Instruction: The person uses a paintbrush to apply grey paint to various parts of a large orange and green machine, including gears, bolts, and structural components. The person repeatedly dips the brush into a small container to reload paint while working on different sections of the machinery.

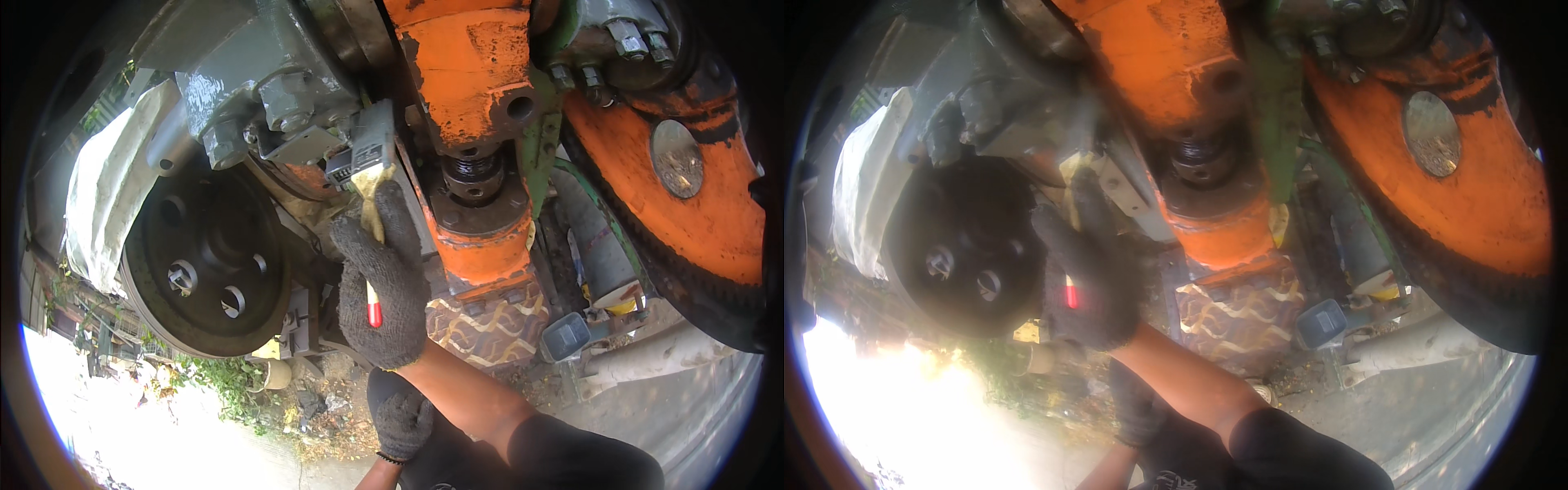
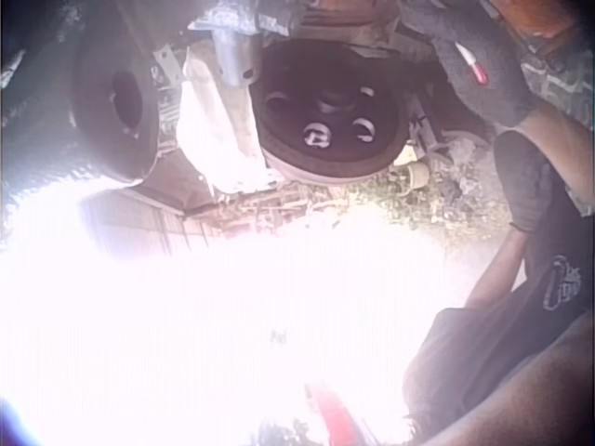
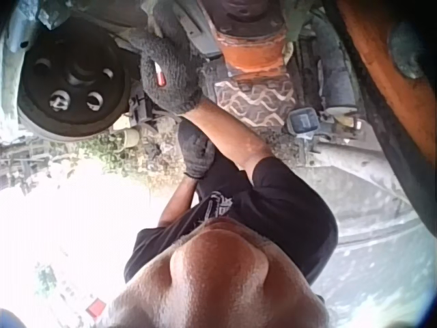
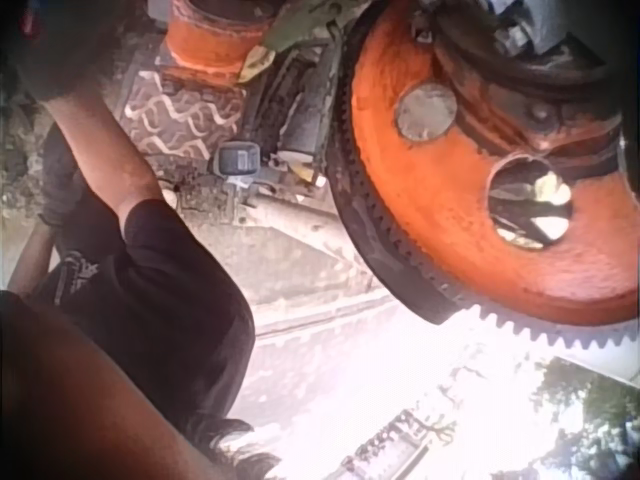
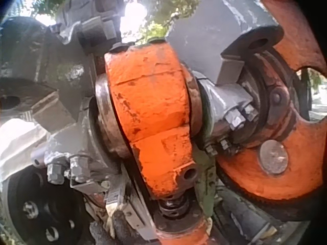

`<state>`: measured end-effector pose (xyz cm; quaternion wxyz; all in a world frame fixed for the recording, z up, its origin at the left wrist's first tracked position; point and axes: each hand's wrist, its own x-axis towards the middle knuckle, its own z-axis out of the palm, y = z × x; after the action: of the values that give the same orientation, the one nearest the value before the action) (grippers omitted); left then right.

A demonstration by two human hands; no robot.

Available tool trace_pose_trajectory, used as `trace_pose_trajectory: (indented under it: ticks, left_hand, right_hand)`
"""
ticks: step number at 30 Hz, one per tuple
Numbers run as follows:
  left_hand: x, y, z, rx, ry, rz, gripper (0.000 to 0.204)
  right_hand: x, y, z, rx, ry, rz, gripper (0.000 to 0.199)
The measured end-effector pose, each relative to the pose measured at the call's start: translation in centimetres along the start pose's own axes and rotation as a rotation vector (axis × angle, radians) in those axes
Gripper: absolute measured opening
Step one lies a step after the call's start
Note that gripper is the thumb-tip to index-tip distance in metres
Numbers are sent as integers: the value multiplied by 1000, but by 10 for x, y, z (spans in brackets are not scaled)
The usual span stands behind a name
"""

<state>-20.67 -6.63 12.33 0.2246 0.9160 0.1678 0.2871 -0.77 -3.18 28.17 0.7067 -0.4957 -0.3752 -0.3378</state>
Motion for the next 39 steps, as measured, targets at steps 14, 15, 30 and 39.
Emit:
trace_pose_trajectory:
  ticks: [14,15,30,39]
  left_hand:
    - [7,8,-9,-5,-112,-6,15]
    - [7,7,-8,-19,-115,-4,15]
    - [-11,4,7,-57,-27,-25,25]
    - [-1,19,8,19,24,93,24]
  right_hand:
    - [2,-19,-21,135,-74,123,32]
    - [2,-16,-24,149,-51,123,32]
    - [-21,25,-47,328,56,241,27]
    - [-67,86,-76,1206,50,716,32]
